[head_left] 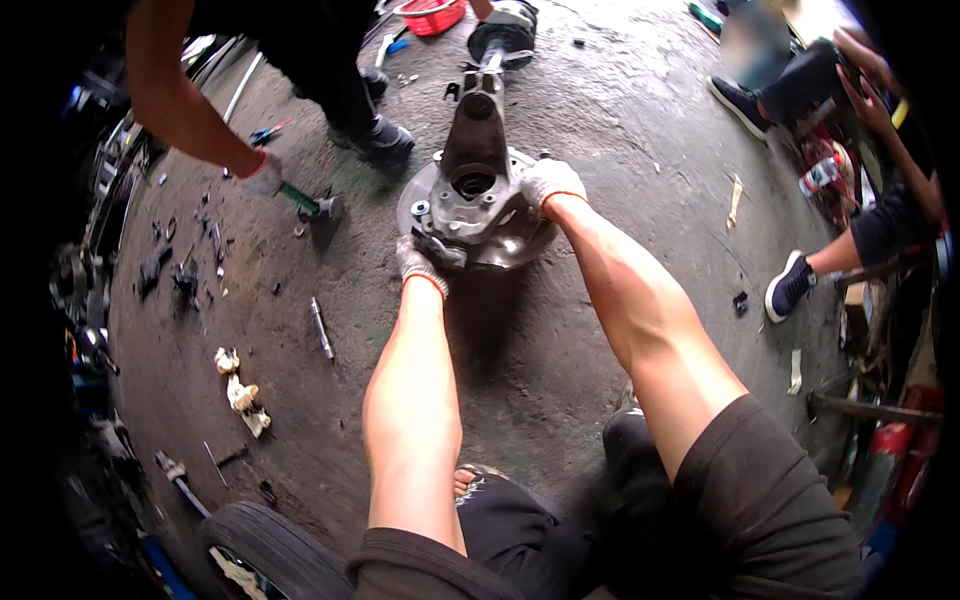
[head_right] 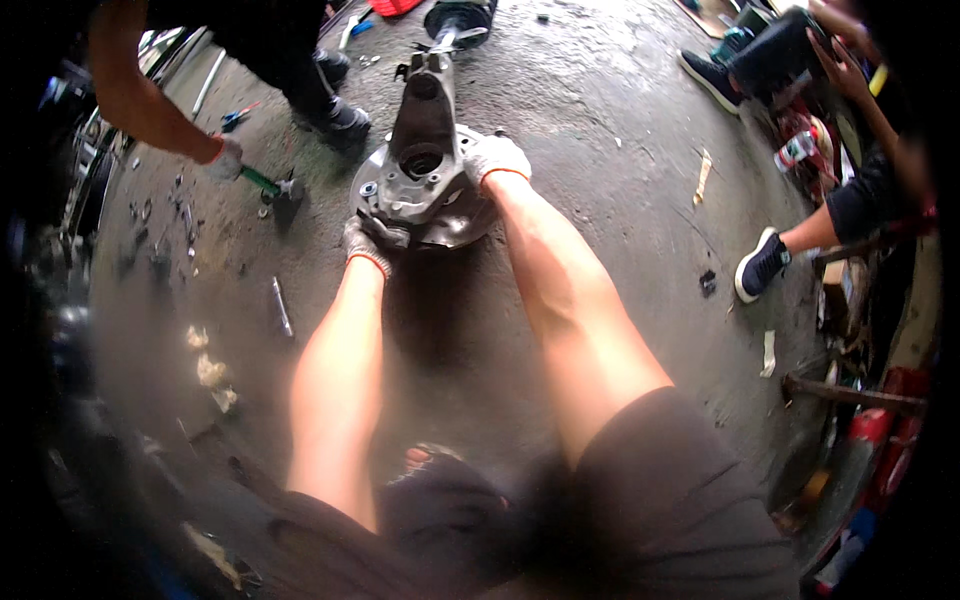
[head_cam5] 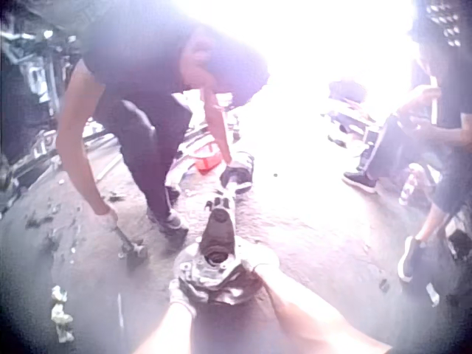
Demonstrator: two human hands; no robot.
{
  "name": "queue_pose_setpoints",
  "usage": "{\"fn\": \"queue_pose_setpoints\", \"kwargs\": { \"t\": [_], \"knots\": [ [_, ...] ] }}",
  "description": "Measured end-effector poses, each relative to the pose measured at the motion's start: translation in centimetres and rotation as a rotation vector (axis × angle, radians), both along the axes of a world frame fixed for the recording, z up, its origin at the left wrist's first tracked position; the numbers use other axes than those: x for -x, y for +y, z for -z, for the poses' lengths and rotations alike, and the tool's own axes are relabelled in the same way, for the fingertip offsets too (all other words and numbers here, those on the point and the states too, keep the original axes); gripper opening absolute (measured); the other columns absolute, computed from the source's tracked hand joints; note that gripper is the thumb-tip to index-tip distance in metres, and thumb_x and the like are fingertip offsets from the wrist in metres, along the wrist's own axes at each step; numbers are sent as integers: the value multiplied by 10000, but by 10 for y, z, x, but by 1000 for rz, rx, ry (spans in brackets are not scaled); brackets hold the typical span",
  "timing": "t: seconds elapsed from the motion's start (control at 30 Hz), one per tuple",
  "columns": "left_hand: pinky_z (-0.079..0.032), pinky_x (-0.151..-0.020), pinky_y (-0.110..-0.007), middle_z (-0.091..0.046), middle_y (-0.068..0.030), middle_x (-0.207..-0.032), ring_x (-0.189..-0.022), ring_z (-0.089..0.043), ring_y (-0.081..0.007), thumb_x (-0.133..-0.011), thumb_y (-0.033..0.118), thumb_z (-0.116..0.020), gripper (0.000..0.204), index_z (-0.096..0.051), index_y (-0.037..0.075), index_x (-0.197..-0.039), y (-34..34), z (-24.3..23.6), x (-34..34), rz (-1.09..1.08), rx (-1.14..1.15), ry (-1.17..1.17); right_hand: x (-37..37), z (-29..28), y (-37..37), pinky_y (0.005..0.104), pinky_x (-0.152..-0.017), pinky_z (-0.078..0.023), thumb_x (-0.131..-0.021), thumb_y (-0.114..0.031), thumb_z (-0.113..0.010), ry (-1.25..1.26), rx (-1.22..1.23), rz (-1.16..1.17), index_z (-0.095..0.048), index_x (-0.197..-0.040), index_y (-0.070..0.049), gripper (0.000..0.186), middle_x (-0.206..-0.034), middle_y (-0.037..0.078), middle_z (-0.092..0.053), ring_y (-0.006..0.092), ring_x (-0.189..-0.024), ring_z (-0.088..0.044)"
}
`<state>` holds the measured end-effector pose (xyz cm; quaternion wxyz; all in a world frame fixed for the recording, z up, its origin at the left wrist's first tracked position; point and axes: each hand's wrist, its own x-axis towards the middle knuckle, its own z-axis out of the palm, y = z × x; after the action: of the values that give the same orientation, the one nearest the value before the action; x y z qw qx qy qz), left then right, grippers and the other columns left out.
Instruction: The person works on a car suspension assembly, specifically a strut and brake disc. They use a hammer to strike the assembly and a cloth to wipe the brake disc. Another person assists by holding the assembly and using a tool.
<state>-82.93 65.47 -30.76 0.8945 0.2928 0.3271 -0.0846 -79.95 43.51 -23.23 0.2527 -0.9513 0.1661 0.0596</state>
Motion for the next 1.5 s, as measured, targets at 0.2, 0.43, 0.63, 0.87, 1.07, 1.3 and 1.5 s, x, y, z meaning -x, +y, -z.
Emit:
{"fn": "queue_pose_setpoints", "kwargs": {
  "t": [0.2, 0.43, 0.63, 0.87, 1.07, 1.3, 1.5],
  "knots": [
    [-391, -992, -400, -569, -85, -1226, -1097, -532, -267, -911, 511, -362, 589, -528, 69, -1264, -6, 37, -6, -77, 206, -111, -10, 22, -10, 401, -827, -500, -858, -198, -425, 61, 177, -146, -685, -992, -33, 335, -1019, 213, -644, 337, -961, -635],
    [-421, -972, -477, -564, -104, -1230, -1123, -530, -302, -916, 499, -281, 559, -516, 119, -1252, 15, 86, -30, -83, 219, -181, -15, 25, -1, 393, -844, -500, -869, -194, -412, 59, 217, -133, -680, -989, -15, 344, -1024, 221, -640, 342, -968, -633],
    [-426, -936, -480, -577, -91, -1186, -1104, -516, -318, -888, 620, -234, 678, -549, 120, -1219, 14, 82, -27, -163, 100, -34, -19, 29, 0, 401, -785, -521, -850, -159, -459, 48, 256, -186, -685, -962, -10, 293, -979, 219, -655, 342, -908, -653],
    [-401, -970, -428, -548, -82, -1265, -1117, -518, -296, -902, 620, -220, 712, -522, 97, -1277, 5, 54, -14, -77, 92, -33, -25, 35, -13, 391, -859, -481, -834, -272, -473, 72, 248, -199, -682, -1005, -39, 357, -1043, 220, -636, 348, -1019, -610],
    [-391, -976, -436, -550, -80, -1254, -1134, -503, -299, -911, 578, -216, 671, -507, 108, -1291, 27, 32, -2, 77, 106, -32, -11, 6, 11, 401, -855, -481, -858, -264, -445, 59, 93, -81, -666, -1009, -4, 373, -1048, 231, -629, 354, -1006, -613],
    [-298, -1039, -373, -452, -81, -1379, -1242, -399, -220, -949, 458, -293, 575, -503, 40, -1284, 2, -31, 19, 279, -417, 224, -2, 2, -13, 400, -874, -468, -843, -295, -455, 103, 57, 15, -663, -1023, -10, 396, -1069, 235, -617, 356, -1036, -597],
    [-389, -973, -399, -496, -158, -1326, -1176, -496, -259, -876, 548, -435, 727, -478, -50, -1288, 91, 97, -24, 278, -571, 244, -7, -11, 20, 400, -892, -463, -886, -430, -398, 58, 6, -68, -675, -1060, -81, 478, -1100, 183, -633, 321, -1051, -602]
  ]
}}
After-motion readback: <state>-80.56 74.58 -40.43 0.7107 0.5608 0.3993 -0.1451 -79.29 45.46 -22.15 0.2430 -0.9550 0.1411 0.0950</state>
